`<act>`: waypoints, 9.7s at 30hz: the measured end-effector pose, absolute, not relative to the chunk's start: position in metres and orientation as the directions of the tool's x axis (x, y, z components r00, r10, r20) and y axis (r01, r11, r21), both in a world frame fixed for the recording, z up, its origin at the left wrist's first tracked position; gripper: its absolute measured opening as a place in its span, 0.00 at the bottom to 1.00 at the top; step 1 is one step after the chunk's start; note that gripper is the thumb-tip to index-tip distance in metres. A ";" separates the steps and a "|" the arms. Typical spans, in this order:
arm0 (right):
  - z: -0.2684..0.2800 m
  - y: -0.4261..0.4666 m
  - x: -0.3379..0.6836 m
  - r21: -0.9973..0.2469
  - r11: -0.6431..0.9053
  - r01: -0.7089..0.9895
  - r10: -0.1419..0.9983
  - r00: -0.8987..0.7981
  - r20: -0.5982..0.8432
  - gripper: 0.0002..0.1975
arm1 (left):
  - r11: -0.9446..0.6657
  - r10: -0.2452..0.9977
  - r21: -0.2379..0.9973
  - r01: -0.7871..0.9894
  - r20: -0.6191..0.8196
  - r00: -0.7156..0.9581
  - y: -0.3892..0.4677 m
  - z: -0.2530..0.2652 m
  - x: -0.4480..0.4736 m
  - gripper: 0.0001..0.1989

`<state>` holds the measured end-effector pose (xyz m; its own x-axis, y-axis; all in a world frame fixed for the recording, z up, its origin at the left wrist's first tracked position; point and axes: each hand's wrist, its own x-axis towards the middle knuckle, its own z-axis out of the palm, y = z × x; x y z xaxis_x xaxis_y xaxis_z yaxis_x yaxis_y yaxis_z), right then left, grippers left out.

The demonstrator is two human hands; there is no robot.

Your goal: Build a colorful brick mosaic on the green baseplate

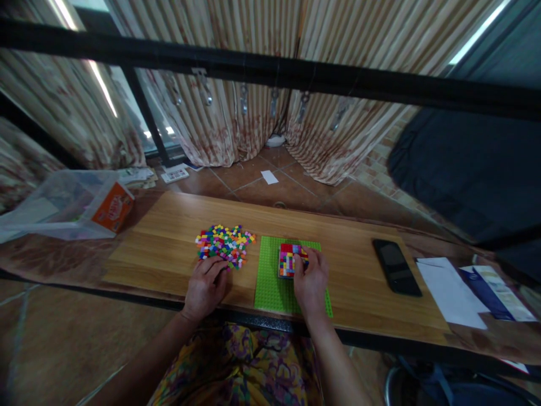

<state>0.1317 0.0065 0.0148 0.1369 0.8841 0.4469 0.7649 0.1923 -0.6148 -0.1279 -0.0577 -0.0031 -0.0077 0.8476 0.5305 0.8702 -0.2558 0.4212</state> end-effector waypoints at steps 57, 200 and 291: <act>0.040 0.087 0.097 -0.196 0.131 0.972 0.984 -0.104 0.142 0.27 | -0.216 0.871 0.461 0.861 0.489 -0.043 -0.058 0.006 -0.127 0.09; 0.018 -0.016 0.026 -0.489 0.387 0.782 0.919 -0.286 0.271 0.09 | -0.021 0.838 0.463 0.886 0.492 -0.238 -0.058 0.000 -0.191 0.10; 0.012 0.008 0.115 -0.759 0.124 0.639 0.894 0.259 0.364 0.20 | -0.023 0.828 0.436 0.900 0.513 -0.227 -0.056 0.001 -0.189 0.10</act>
<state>0.1155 0.0079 0.0115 0.2594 0.8944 0.3644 0.6387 0.1242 -0.7594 -0.1888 -0.0563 0.0015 -0.2272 0.8281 0.5126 0.8996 -0.0231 0.4360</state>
